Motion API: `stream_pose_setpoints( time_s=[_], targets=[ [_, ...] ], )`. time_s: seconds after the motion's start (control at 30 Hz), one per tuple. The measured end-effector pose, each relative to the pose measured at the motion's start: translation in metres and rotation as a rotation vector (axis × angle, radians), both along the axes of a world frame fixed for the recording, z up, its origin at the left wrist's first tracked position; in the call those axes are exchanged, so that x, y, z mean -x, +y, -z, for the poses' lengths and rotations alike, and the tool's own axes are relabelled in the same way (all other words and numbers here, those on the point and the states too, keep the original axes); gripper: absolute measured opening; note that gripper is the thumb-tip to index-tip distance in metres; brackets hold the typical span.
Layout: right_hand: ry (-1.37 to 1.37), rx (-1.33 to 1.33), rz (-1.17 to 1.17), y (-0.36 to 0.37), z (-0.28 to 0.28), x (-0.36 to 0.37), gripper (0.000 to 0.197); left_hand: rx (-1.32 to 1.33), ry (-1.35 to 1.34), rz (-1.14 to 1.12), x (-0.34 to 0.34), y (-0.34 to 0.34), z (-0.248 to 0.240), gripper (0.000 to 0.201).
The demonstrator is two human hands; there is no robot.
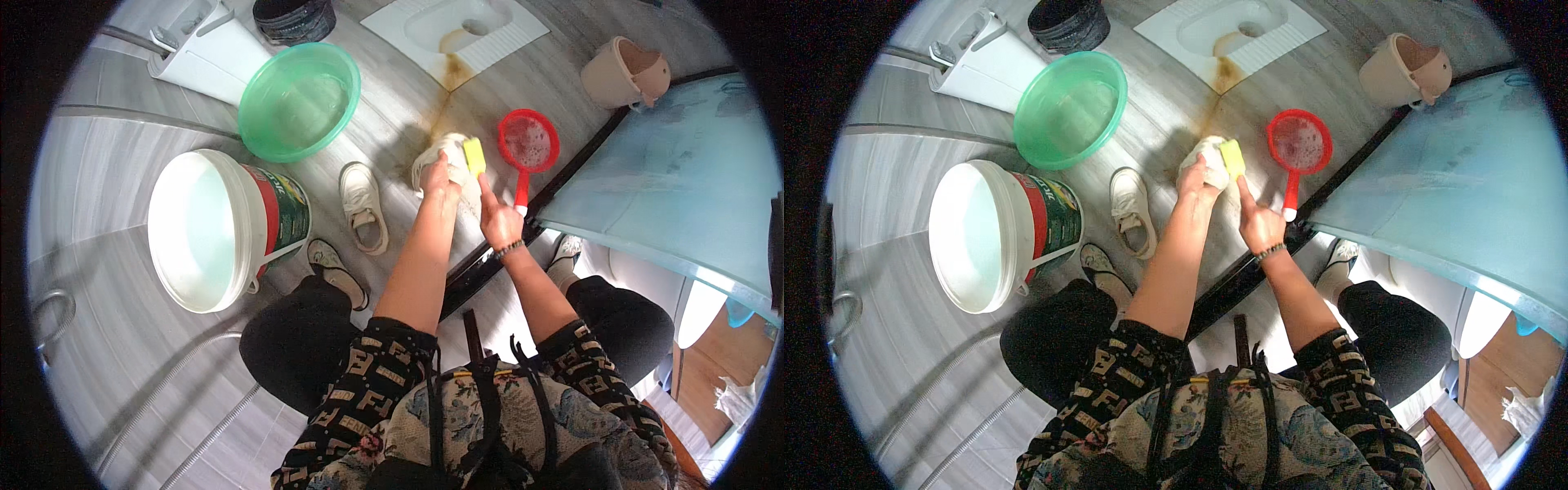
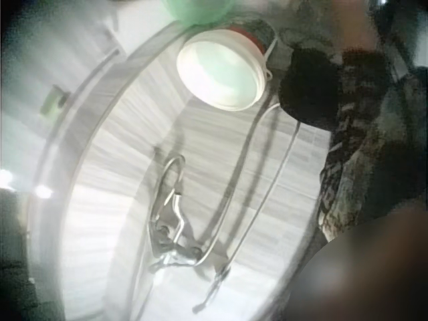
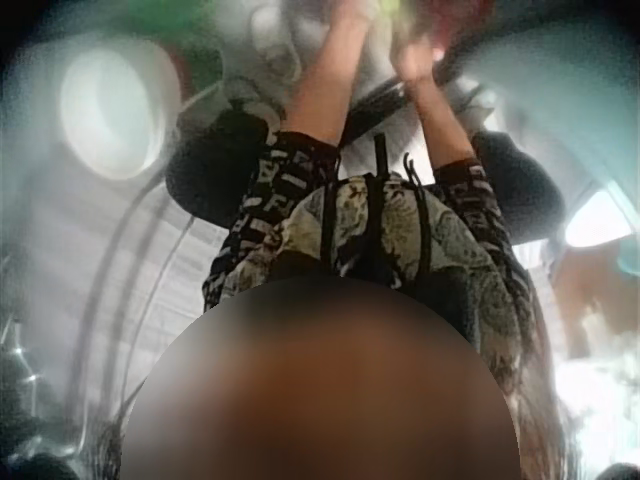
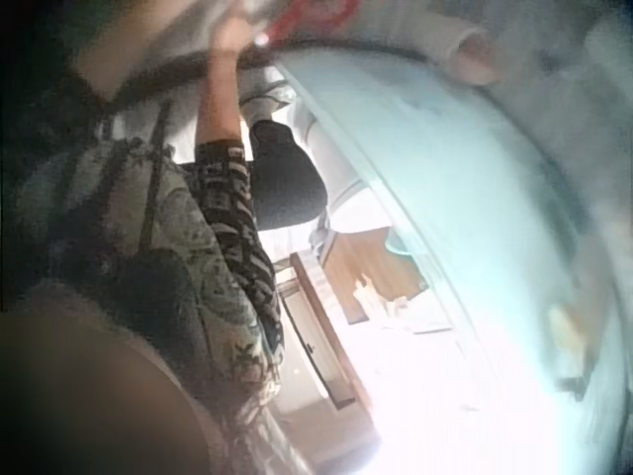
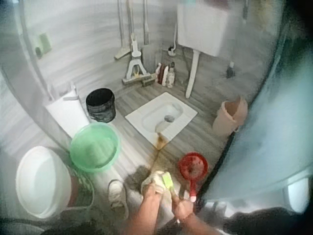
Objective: The person prepares a soapy solution in a red scoop and green basin, then scrubs a pair of white sneakers with a brush. They repeatedly dip the brush into the solution and scrub the shoes on the floor.
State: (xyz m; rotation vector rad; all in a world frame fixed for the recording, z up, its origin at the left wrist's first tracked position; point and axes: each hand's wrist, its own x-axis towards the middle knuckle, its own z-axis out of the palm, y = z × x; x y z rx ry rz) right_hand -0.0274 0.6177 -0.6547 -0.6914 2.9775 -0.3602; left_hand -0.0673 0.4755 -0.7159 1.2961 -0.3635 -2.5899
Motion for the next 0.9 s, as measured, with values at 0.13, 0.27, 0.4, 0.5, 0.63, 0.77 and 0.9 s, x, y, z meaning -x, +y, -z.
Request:
stream_pose_setpoints(
  time_s=[0.13,0.27,0.4,0.5,0.63,0.77,0.9],
  targets=[
    [-0.102,-0.146,0.081,0.053,0.023,-0.005,0.047,-0.218,0.092,-0.031,0.002,-0.028,-0.047,0.033],
    [0.087,0.131,-0.035,-0.012,-0.011,0.010,0.042,-0.083,0.136,-0.042,-0.007,-0.031,-0.009,0.033],
    [0.021,-0.017,-0.060,-0.013,-0.012,0.016,0.047,-0.135,0.163,0.004,-0.002,-0.028,-0.027,0.030],
    [-0.043,-0.165,-0.032,0.032,0.008,0.007,0.049,-0.104,0.113,0.007,-0.002,-0.037,-0.031,0.029],
    [0.161,0.181,-0.082,-0.013,-0.021,0.015,0.047,-0.080,0.158,0.010,-0.009,-0.037,-0.007,0.027],
    [0.173,-0.046,-0.165,-0.014,-0.017,0.026,0.054,-0.095,0.210,0.105,0.002,-0.023,-0.032,0.027],
    [0.170,-0.148,-0.167,0.048,0.012,0.018,0.059,-0.002,0.017,0.005,-0.010,-0.015,-0.020,0.028]
  ],
)
